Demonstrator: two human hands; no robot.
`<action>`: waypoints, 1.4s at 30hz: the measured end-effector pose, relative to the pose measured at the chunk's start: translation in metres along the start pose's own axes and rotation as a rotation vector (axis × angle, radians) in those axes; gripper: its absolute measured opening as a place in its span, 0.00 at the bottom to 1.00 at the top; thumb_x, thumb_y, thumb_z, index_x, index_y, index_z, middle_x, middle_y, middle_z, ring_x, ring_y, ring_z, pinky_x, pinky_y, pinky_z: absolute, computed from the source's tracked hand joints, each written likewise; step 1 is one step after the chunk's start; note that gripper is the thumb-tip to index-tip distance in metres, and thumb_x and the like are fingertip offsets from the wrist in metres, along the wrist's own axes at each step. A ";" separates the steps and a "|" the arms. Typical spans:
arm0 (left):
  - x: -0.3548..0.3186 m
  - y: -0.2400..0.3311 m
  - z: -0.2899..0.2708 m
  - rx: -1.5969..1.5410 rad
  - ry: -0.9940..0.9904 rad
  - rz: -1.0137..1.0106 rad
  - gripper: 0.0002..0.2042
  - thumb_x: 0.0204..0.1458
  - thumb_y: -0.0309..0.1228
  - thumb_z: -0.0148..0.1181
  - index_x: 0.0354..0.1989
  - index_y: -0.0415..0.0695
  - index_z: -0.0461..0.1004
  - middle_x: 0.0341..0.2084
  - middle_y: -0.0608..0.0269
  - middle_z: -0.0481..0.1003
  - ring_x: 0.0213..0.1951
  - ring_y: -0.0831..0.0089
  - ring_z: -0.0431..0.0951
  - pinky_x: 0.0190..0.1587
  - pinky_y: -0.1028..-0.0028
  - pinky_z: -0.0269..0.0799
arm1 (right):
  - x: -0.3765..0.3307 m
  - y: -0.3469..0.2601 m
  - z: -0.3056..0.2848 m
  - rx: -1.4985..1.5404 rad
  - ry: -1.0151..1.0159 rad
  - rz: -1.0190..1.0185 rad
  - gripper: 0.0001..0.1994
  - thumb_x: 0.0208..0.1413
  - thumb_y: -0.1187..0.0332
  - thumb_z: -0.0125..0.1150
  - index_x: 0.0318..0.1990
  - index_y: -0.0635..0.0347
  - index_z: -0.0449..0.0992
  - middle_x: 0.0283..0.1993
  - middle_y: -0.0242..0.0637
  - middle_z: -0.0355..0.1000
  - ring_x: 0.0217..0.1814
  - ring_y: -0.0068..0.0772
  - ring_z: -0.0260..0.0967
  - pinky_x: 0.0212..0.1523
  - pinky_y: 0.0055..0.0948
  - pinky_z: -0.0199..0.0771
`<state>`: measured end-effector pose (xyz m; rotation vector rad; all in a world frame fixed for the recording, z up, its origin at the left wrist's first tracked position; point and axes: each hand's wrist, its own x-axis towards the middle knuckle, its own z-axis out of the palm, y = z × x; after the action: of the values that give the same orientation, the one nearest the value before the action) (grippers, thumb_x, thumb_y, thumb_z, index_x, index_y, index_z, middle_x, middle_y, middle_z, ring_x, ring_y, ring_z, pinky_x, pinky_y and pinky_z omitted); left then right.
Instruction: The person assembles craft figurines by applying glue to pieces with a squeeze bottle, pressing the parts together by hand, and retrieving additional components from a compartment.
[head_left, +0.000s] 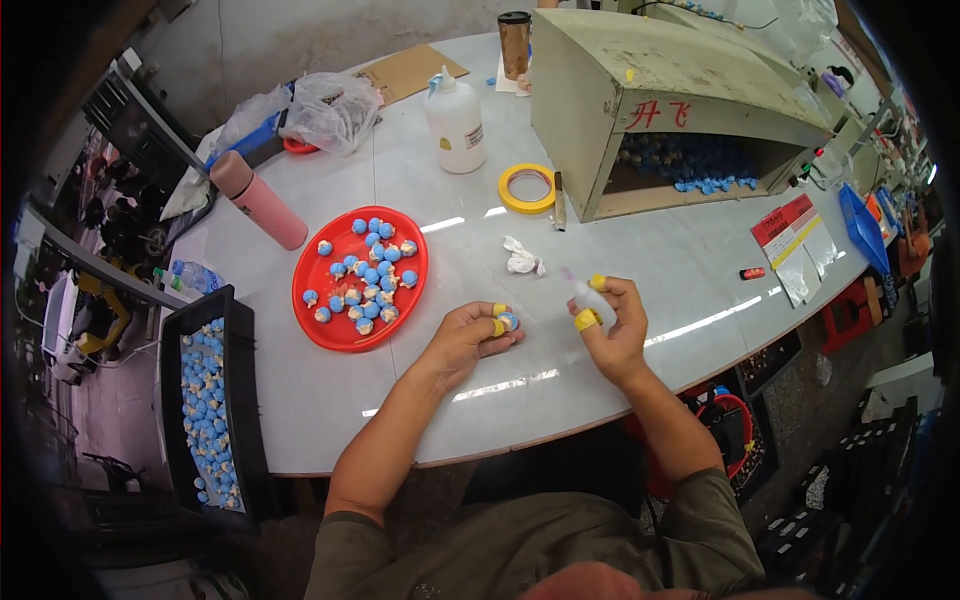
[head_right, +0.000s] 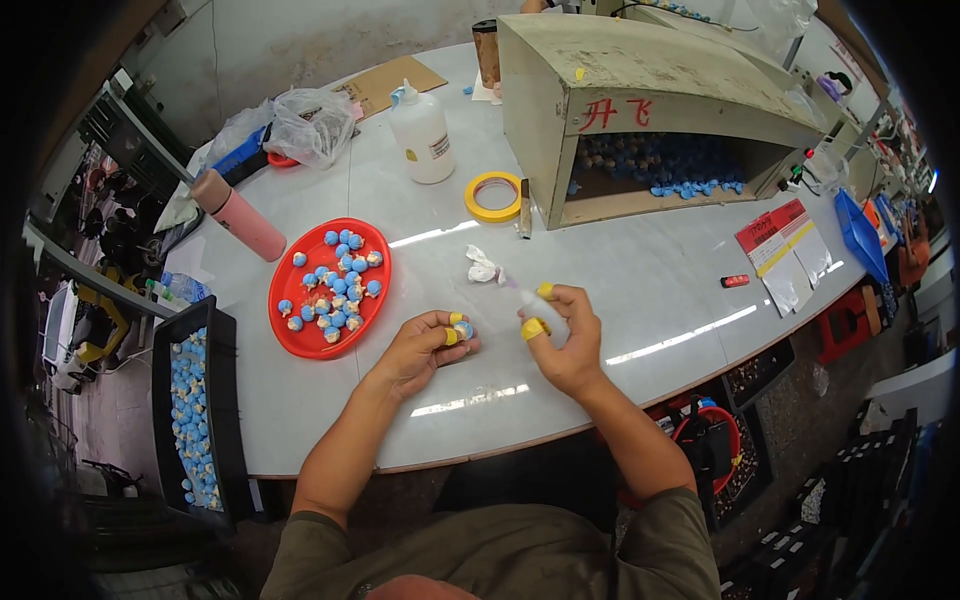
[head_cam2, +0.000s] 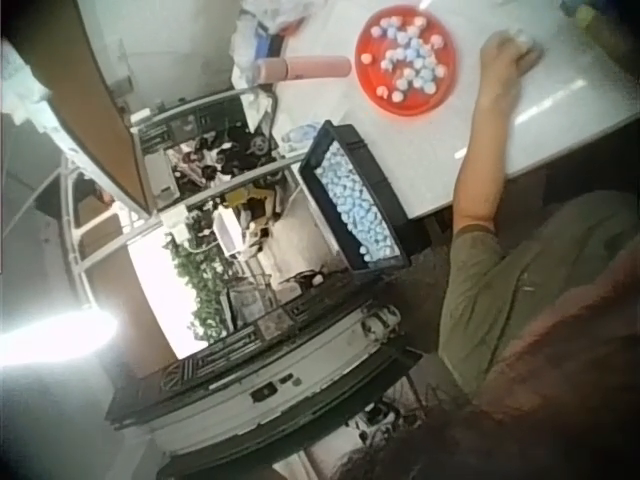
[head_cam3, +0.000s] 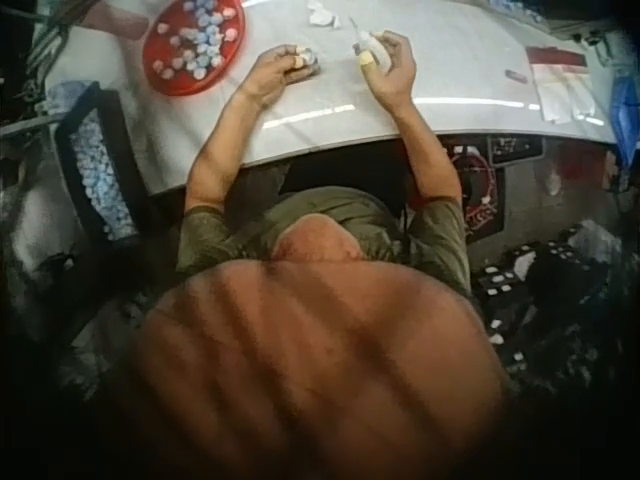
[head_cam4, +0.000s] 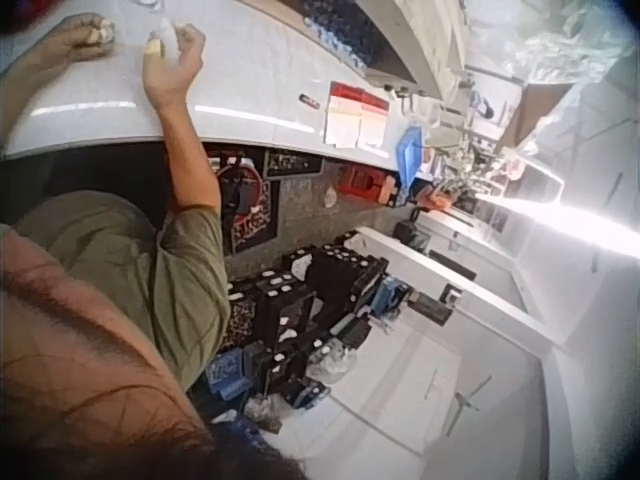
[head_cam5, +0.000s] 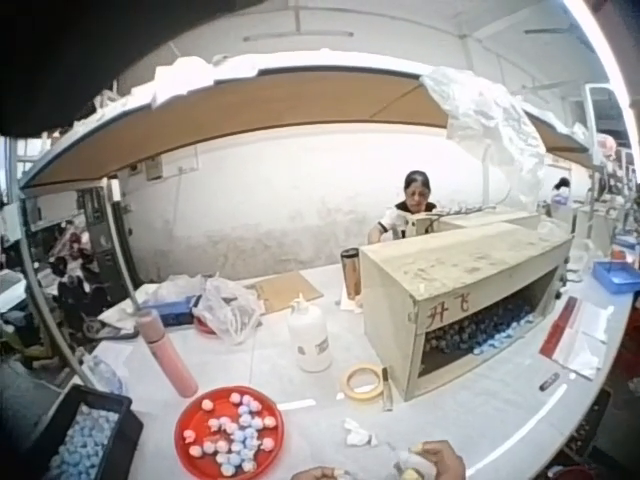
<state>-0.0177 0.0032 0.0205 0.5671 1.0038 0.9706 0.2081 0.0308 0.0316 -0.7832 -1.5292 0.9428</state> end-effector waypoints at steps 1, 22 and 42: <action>0.000 0.001 0.000 -0.017 0.001 -0.025 0.11 0.53 0.23 0.54 0.46 0.38 0.68 0.40 0.56 0.75 0.43 0.66 0.78 0.41 0.77 0.77 | 0.001 0.001 -0.008 0.004 0.000 -0.004 0.15 0.52 0.77 0.57 0.46 0.67 0.64 0.37 0.39 0.75 0.37 0.23 0.72 0.41 0.24 0.71; -0.003 0.000 0.001 -0.004 -0.015 0.014 0.13 0.51 0.22 0.57 0.45 0.37 0.66 0.41 0.51 0.74 0.41 0.65 0.78 0.44 0.75 0.77 | -0.001 0.045 -0.211 -1.095 0.936 -0.167 0.13 0.45 0.71 0.65 0.38 0.65 0.72 0.29 0.38 0.68 0.30 0.34 0.64 0.33 0.31 0.67; 0.000 0.002 -0.002 -0.028 -0.029 -0.004 0.13 0.51 0.18 0.55 0.46 0.37 0.65 0.42 0.51 0.74 0.42 0.65 0.79 0.43 0.75 0.78 | 0.172 0.117 -0.144 -1.439 0.290 -0.042 0.08 0.43 0.73 0.58 0.33 0.59 0.75 0.38 0.43 0.68 0.44 0.45 0.66 0.41 0.40 0.70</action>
<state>-0.0197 0.0043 0.0209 0.5542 0.9636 0.9691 0.3208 0.2560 0.0147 -1.7420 -1.8038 -0.4897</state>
